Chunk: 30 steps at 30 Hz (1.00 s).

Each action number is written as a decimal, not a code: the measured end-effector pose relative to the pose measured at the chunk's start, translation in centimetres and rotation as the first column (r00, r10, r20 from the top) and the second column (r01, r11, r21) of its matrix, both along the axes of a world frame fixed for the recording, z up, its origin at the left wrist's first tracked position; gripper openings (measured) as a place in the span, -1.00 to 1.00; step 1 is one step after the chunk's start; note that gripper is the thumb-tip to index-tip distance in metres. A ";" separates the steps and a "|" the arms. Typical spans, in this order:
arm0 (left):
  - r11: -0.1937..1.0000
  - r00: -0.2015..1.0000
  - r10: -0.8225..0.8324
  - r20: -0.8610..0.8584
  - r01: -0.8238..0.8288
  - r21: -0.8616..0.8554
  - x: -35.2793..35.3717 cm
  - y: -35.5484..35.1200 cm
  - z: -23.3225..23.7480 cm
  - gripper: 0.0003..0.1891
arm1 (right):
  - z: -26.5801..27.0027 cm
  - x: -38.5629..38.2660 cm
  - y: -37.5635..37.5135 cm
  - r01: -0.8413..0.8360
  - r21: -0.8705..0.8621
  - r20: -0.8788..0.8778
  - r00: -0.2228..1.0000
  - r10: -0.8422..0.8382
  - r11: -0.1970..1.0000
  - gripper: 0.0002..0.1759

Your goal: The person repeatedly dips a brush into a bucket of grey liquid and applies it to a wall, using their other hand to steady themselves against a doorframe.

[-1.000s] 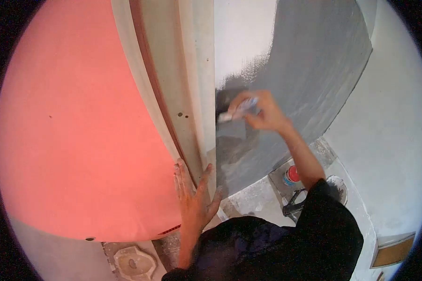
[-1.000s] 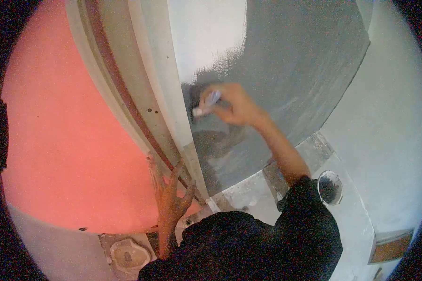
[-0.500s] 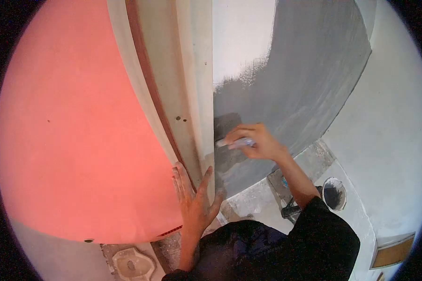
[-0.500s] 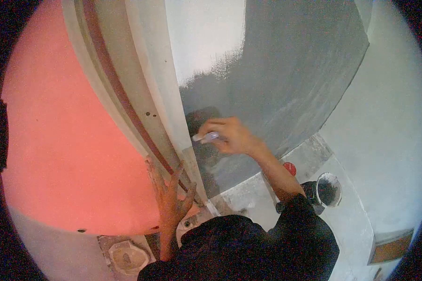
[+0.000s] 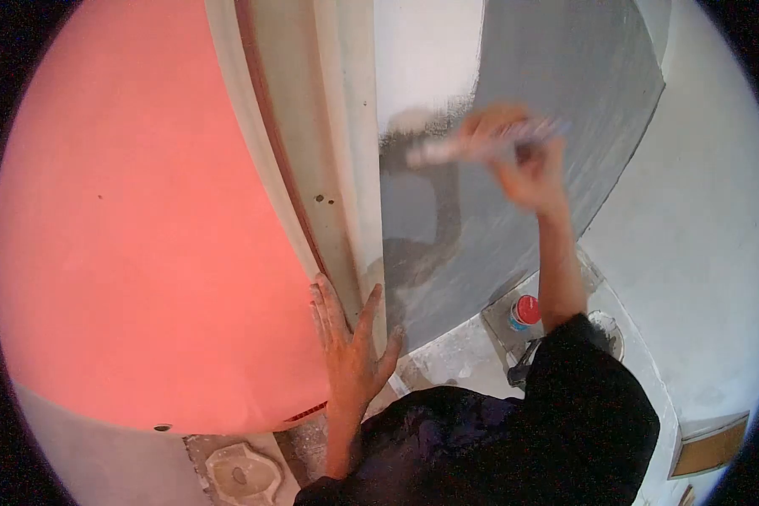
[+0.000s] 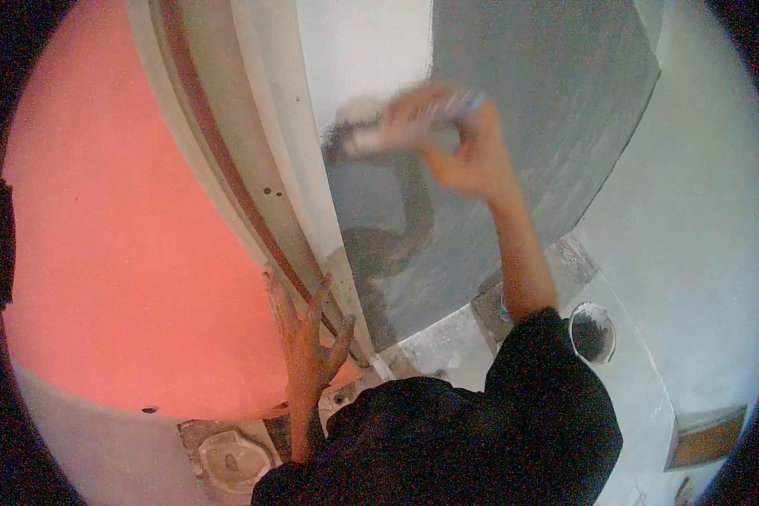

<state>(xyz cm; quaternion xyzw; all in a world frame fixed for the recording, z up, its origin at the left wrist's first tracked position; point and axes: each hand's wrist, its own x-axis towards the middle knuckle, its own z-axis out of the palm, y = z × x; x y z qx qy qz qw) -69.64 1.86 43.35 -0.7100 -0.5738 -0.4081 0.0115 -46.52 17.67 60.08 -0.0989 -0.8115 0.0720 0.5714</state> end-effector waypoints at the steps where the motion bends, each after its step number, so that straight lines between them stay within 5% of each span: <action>1: 1.000 1.000 -0.004 0.002 0.004 0.003 0.0 0.0 -0.1 -0.33 | -1.7 0.0 -0.4 0.005 -0.039 0.141 0.990 0.000 0.999 -0.81; 4: 1.000 1.000 0.009 -0.005 -0.009 0.029 0.0 0.1 0.0 -0.34 | -7.5 -1.8 0.2 0.001 -0.235 0.353 0.932 0.084 0.972 -0.82; 7: 0.999 1.000 0.004 -0.022 -0.003 0.039 0.2 0.1 -0.2 -0.34 | -8.2 -3.1 2.2 -0.079 -0.217 0.386 0.908 0.160 0.973 -0.84; 10: 0.999 1.000 -0.003 -0.003 0.003 0.041 -0.1 0.1 -0.2 -0.35 | -5.2 -2.4 3.5 -0.191 -0.342 0.113 0.963 0.243 0.920 -0.85; 12: 1.000 1.000 0.005 -0.001 -0.005 0.027 0.0 0.1 -0.5 -0.35 | -1.8 -2.4 4.0 -0.134 -0.097 0.100 0.985 0.143 0.986 -0.82; 18: 0.999 0.998 0.040 0.042 -0.040 -0.002 0.6 0.1 -0.3 -0.32 | -1.4 -1.3 2.5 -0.104 0.118 -0.320 0.937 0.137 0.988 -0.74; 21: 0.999 0.999 0.051 0.004 -0.051 0.005 1.0 0.0 -0.2 -0.34 | -3.3 0.4 -0.3 -0.065 -0.079 0.068 0.995 0.070 0.995 -0.77; 24: 0.997 0.996 0.079 -0.032 -0.079 0.003 1.7 0.1 -0.2 -0.32 | -4.0 -1.3 0.7 -0.047 -0.114 0.186 0.980 0.068 0.992 -0.81; 27: 0.995 0.995 0.098 -0.004 -0.098 0.013 1.4 0.1 0.1 -0.35 | -2.9 -3.8 3.0 -0.013 -0.081 0.139 0.990 0.024 0.997 -0.83; 30: 0.991 0.993 0.112 0.046 -0.115 0.064 1.8 -0.1 0.4 -0.41 | -1.5 -4.5 2.8 -0.136 0.028 -0.098 0.986 0.138 0.990 -0.81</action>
